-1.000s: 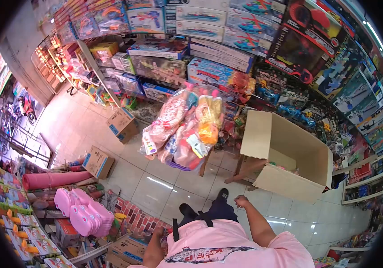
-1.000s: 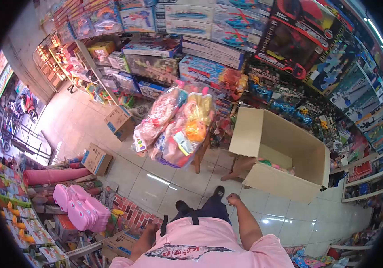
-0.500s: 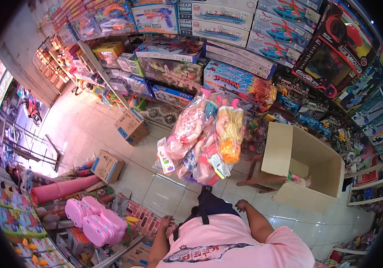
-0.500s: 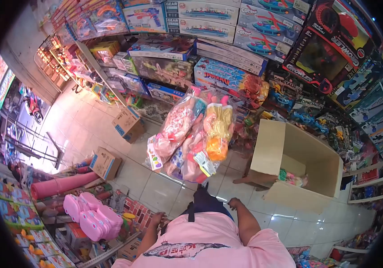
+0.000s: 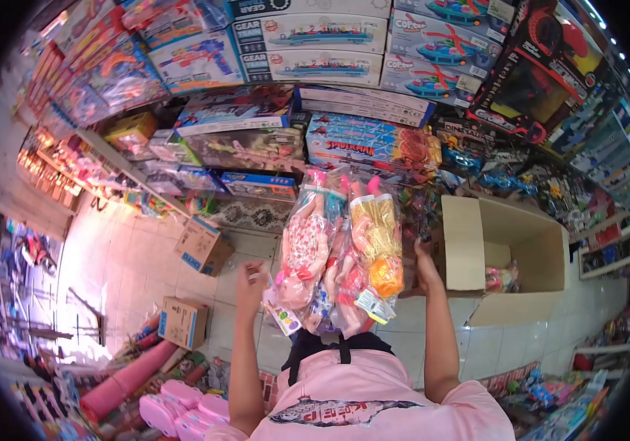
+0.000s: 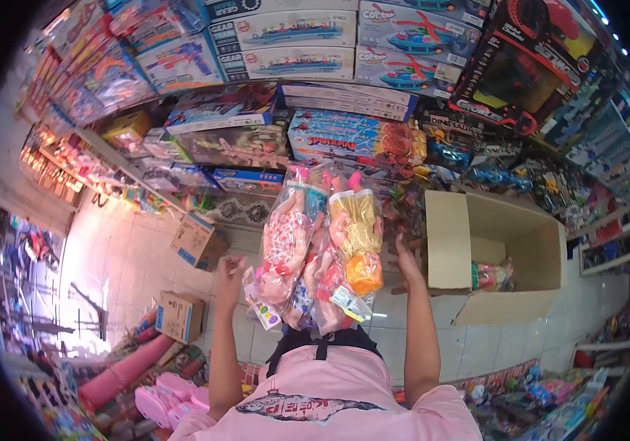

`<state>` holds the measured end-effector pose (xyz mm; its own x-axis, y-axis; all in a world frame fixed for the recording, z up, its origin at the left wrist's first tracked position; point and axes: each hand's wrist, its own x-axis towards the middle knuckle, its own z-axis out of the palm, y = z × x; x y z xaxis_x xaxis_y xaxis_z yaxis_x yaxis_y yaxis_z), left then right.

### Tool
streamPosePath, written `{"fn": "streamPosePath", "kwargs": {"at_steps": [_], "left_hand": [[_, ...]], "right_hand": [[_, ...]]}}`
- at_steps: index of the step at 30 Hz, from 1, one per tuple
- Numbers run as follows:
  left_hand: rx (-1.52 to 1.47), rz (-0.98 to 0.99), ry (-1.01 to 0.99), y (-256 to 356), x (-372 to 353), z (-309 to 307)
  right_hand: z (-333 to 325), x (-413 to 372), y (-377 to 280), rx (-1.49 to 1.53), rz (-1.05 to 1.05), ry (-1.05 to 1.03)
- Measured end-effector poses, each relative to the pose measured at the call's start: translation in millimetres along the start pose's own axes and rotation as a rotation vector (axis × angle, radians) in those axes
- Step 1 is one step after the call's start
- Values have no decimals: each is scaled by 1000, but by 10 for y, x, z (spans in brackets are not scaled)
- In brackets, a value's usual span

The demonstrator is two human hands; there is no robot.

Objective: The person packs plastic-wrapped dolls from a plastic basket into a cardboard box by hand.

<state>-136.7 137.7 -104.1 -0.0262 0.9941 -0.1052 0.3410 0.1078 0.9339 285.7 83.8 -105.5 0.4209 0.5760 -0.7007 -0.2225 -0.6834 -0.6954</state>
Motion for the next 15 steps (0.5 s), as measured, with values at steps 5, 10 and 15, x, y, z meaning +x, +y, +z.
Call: {"fn": "streamPosePath", "kwargs": {"at_steps": [5,10,15], "left_hand": [[215,242,-256,285,245,566],[417,359,-382,319,340,466],[-376,102,-634,-75,731,0]], "right_hand": [[252,-527,-227,-366,-725,147],[833,-1342,-388,-363,-1088,387],[1437,-1616,-109,-445,-1155,368]]}}
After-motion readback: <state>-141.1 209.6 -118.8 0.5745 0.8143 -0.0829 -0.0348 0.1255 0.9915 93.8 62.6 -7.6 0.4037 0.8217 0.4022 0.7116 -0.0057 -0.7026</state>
